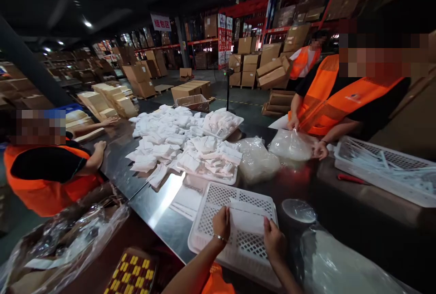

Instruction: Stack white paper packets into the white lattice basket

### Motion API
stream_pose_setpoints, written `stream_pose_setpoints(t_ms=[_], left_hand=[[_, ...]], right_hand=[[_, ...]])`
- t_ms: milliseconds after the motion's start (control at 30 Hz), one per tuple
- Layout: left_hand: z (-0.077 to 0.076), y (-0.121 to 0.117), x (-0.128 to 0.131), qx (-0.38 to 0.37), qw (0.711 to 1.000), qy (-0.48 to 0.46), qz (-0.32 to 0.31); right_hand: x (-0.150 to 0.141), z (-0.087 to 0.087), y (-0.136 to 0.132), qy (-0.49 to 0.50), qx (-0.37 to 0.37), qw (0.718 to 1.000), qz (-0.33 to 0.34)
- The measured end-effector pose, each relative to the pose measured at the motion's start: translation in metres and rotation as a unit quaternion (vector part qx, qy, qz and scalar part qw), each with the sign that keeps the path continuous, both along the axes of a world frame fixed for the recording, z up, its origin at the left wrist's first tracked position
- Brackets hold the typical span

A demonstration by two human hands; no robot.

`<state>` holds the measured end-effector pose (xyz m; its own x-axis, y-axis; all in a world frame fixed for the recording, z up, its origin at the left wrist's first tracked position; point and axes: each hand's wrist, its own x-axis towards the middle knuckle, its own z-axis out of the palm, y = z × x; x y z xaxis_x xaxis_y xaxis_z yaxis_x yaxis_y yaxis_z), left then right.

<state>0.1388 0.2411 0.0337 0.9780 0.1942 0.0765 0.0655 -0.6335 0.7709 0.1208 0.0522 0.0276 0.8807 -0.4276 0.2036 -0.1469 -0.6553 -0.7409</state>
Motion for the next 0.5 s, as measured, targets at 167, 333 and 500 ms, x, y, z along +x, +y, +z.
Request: stream_pose_setpoints(t_ms=[167, 333, 500], left_hand=[[0.003, 0.003, 0.001, 0.052, 0.997, 0.051, -0.016], [0.009, 0.002, 0.005, 0.1, 0.99, 0.097, -0.035], [0.017, 0.009, 0.014, 0.118, 0.986, 0.109, -0.037]], right_hand=[[0.0, -0.014, -0.007, -0.008, -0.066, 0.997, 0.026], [-0.001, -0.029, -0.013, -0.006, -0.108, 0.993, 0.047], [0.005, -0.032, -0.017, -0.034, -0.14, 0.988, 0.052]])
